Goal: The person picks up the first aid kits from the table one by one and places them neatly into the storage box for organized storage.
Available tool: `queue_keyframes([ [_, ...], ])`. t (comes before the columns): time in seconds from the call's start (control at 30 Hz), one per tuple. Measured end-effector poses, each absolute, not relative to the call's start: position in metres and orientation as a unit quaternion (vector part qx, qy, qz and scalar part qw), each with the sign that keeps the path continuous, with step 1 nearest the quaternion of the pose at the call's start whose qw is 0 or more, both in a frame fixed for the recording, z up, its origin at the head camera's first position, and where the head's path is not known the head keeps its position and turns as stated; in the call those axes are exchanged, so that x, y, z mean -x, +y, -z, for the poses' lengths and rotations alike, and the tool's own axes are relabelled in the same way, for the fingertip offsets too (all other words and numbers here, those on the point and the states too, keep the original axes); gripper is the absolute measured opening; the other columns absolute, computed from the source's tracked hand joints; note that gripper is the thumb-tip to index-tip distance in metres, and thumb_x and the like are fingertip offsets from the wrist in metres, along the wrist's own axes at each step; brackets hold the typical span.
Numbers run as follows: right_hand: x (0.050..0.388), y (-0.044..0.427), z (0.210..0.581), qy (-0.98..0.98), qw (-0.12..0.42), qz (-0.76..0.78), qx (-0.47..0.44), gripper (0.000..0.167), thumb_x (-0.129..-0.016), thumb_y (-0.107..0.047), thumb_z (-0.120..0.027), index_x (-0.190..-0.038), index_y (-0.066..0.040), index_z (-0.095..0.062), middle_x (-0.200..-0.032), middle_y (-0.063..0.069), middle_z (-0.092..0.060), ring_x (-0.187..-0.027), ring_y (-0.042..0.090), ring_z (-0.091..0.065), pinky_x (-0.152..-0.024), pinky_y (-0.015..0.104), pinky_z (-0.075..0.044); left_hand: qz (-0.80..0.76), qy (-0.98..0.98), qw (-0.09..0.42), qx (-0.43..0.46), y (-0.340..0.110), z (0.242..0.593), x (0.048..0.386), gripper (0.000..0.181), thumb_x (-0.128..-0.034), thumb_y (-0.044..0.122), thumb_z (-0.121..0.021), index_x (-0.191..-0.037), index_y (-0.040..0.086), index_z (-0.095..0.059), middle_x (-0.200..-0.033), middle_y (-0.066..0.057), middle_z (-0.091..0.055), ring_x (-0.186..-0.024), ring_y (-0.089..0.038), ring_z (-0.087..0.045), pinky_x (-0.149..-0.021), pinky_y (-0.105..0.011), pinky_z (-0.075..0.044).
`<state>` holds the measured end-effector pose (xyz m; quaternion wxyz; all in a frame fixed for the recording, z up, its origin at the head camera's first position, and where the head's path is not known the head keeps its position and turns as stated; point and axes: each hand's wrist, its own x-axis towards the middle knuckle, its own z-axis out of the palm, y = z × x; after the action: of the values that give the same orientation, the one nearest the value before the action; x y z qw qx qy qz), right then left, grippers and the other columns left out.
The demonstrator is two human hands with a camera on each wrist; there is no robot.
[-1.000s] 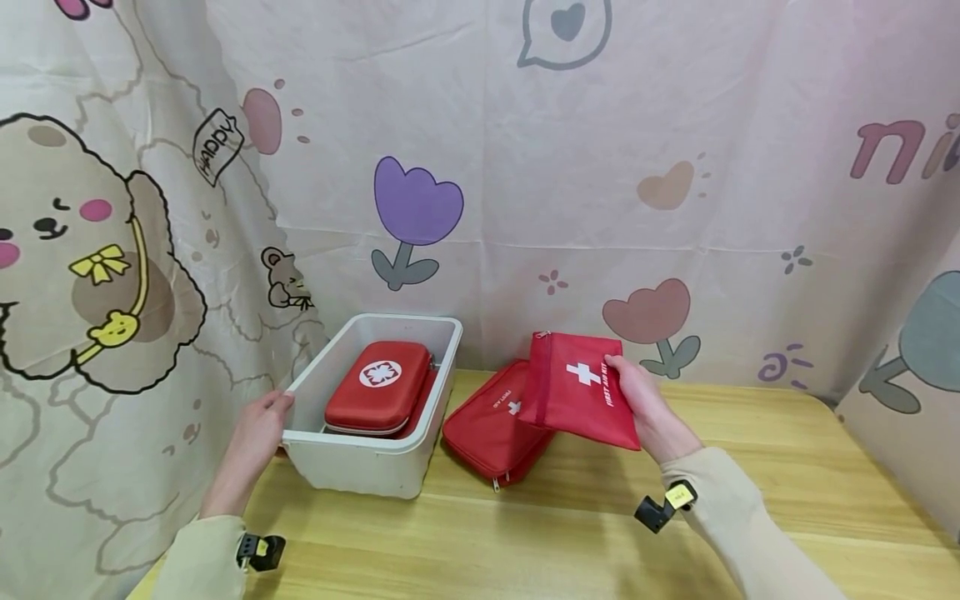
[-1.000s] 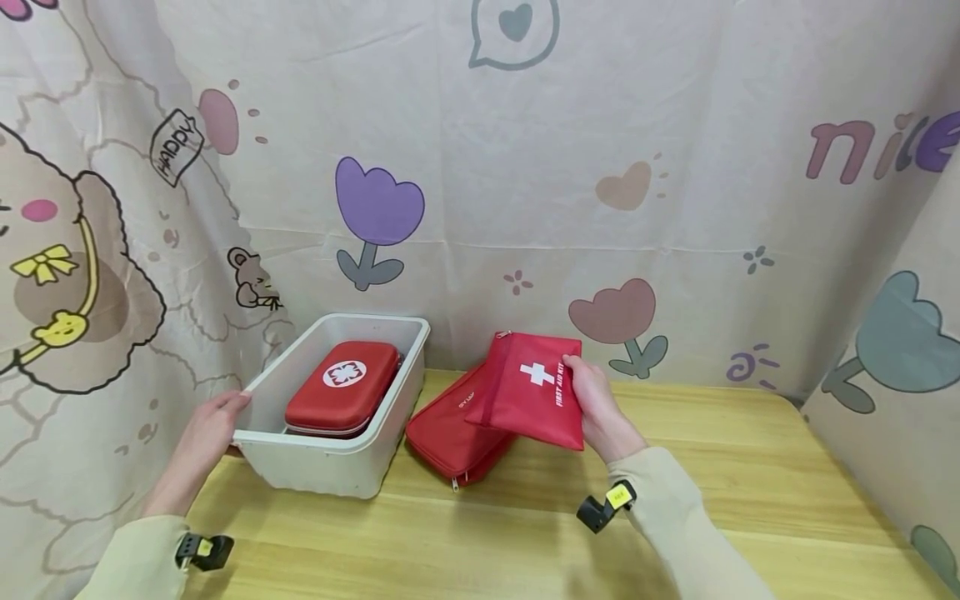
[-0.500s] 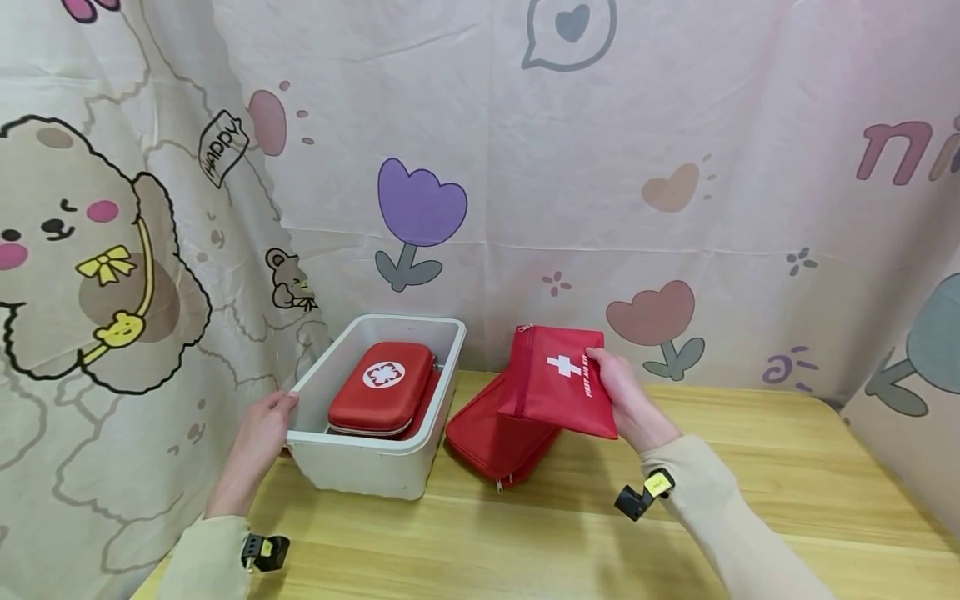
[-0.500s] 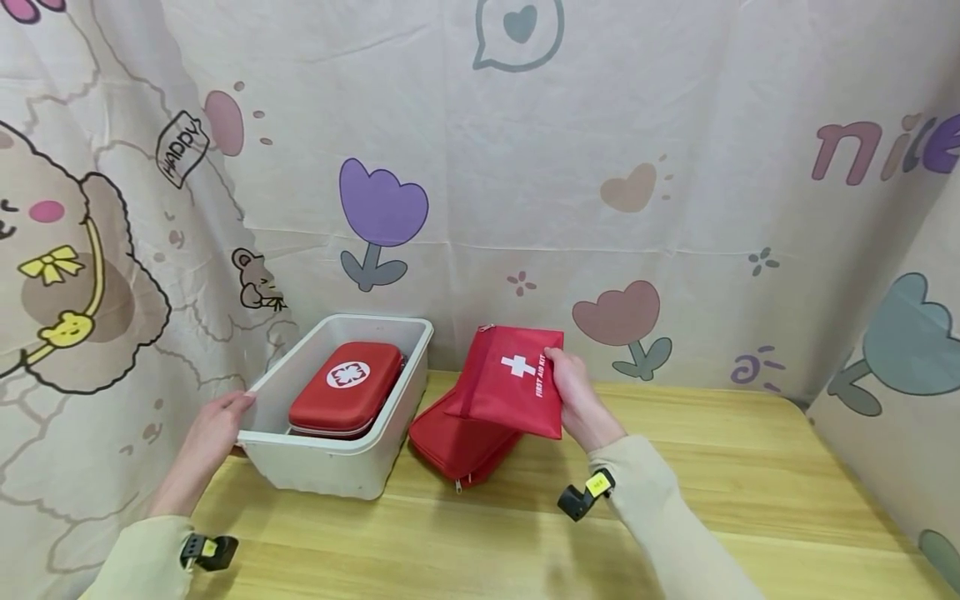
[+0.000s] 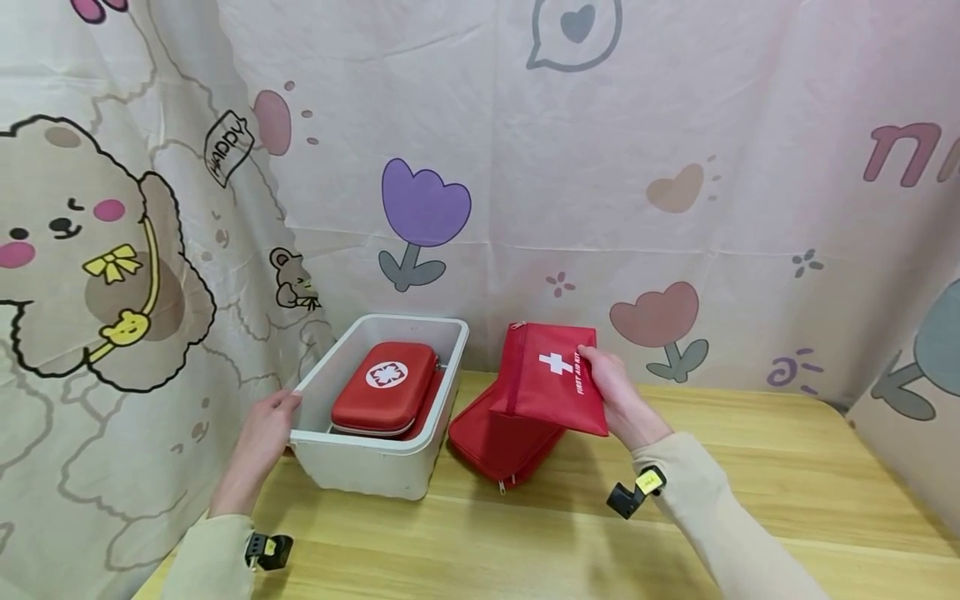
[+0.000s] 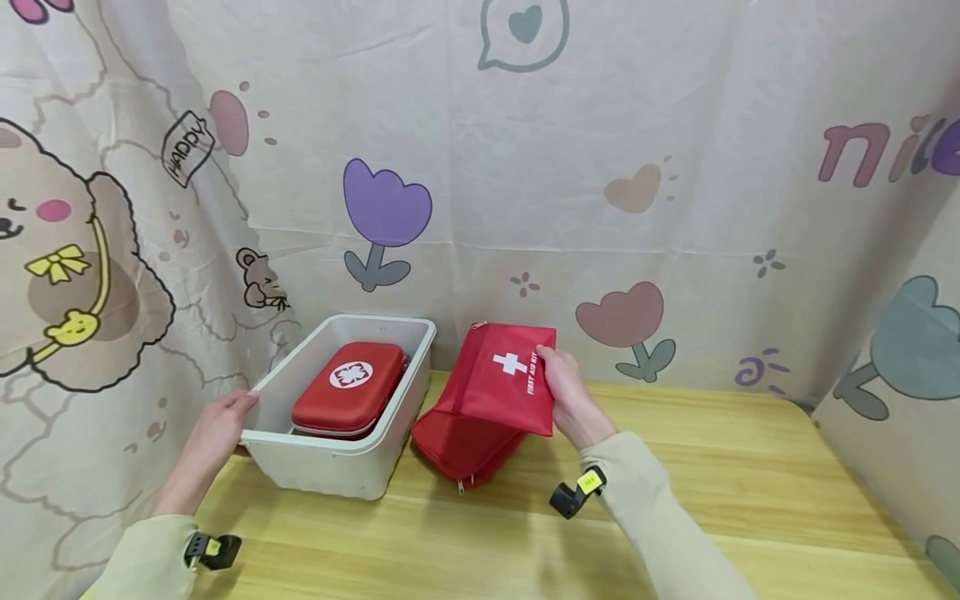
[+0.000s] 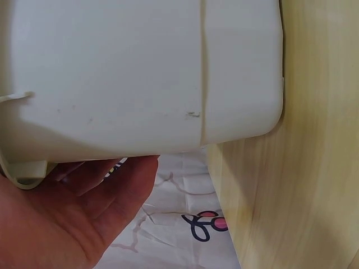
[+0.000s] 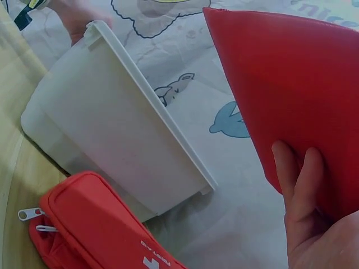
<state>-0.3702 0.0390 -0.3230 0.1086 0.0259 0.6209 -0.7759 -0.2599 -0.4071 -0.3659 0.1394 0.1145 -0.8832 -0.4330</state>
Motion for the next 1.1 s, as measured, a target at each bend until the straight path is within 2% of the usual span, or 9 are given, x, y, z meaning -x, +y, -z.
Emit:
queue_keyframes([
  [0.17, 0.372, 0.032, 0.321, 0.618, 0.104, 0.779, -0.023, 0.036, -0.104, -0.032, -0.046, -0.129, -0.005, -0.043, -0.1, 0.003, -0.059, -0.077, 0.01, -0.066, -0.071, 0.025, -0.056, 0.442, -0.879, 0.139, -0.113, -0.407, 0.366, 0.259, 0.054, -0.1072, 0.034, -0.027, -0.127, -0.009, -0.052, -0.114, -0.028, -0.056, -0.094, -0.034, -0.055, -0.065, -0.035, -0.051],
  [0.3, 0.374, 0.027, 0.319, 0.62, 0.105, 0.777, -0.03, 0.039, -0.104, -0.034, -0.047, -0.13, -0.006, -0.043, -0.103, 0.004, -0.059, -0.078, 0.011, -0.066, -0.072, 0.027, -0.056, 0.443, -0.878, 0.14, -0.114, -0.406, 0.365, 0.259, 0.052, -0.1072, 0.033, -0.029, -0.125, -0.009, -0.052, -0.102, -0.026, -0.055, -0.087, -0.031, -0.055, -0.062, -0.037, -0.052],
  [0.5, 0.376, 0.023, 0.317, 0.619, 0.099, 0.779, -0.022, 0.038, -0.104, -0.033, -0.046, -0.128, -0.004, -0.044, -0.098, 0.003, -0.061, -0.075, 0.01, -0.066, -0.07, 0.026, -0.056, 0.437, -0.88, 0.14, -0.119, -0.405, 0.366, 0.259, 0.05, -0.1072, 0.033, -0.029, -0.122, -0.009, -0.054, -0.104, -0.025, -0.056, -0.091, -0.032, -0.054, -0.064, -0.036, -0.051],
  [0.7, 0.377, 0.02, 0.316, 0.617, 0.094, 0.781, -0.019, 0.031, -0.104, -0.029, -0.044, -0.123, -0.005, -0.046, -0.095, 0.002, -0.061, -0.075, 0.009, -0.065, -0.069, 0.024, -0.055, 0.428, -0.884, 0.147, -0.119, -0.407, 0.366, 0.259, 0.05, -0.1073, 0.033, -0.029, -0.12, -0.008, -0.055, -0.087, -0.018, -0.053, -0.081, -0.028, -0.052, -0.062, -0.036, -0.048],
  [0.97, 0.379, 0.015, 0.316, 0.615, 0.079, 0.784, -0.019, 0.027, -0.102, -0.024, -0.043, -0.12, -0.003, -0.047, -0.096, 0.003, -0.06, -0.075, 0.01, -0.064, -0.068, 0.024, -0.055, 0.41, -0.892, 0.156, -0.111, -0.408, 0.366, 0.259, 0.052, -0.1075, 0.033, -0.028, -0.12, -0.008, -0.057, -0.109, -0.024, -0.058, -0.097, -0.034, -0.052, -0.077, -0.038, -0.041],
  [1.1, 0.381, 0.014, 0.315, 0.611, 0.078, 0.788, -0.008, 0.029, -0.103, -0.023, -0.044, -0.122, 0.0, -0.047, -0.094, 0.004, -0.061, -0.073, 0.01, -0.065, -0.068, 0.024, -0.056, 0.419, -0.889, 0.152, -0.11, -0.408, 0.365, 0.26, 0.051, -0.1076, 0.033, -0.028, -0.12, -0.008, -0.057, -0.108, -0.024, -0.058, -0.096, -0.033, -0.053, -0.076, -0.037, -0.043],
])
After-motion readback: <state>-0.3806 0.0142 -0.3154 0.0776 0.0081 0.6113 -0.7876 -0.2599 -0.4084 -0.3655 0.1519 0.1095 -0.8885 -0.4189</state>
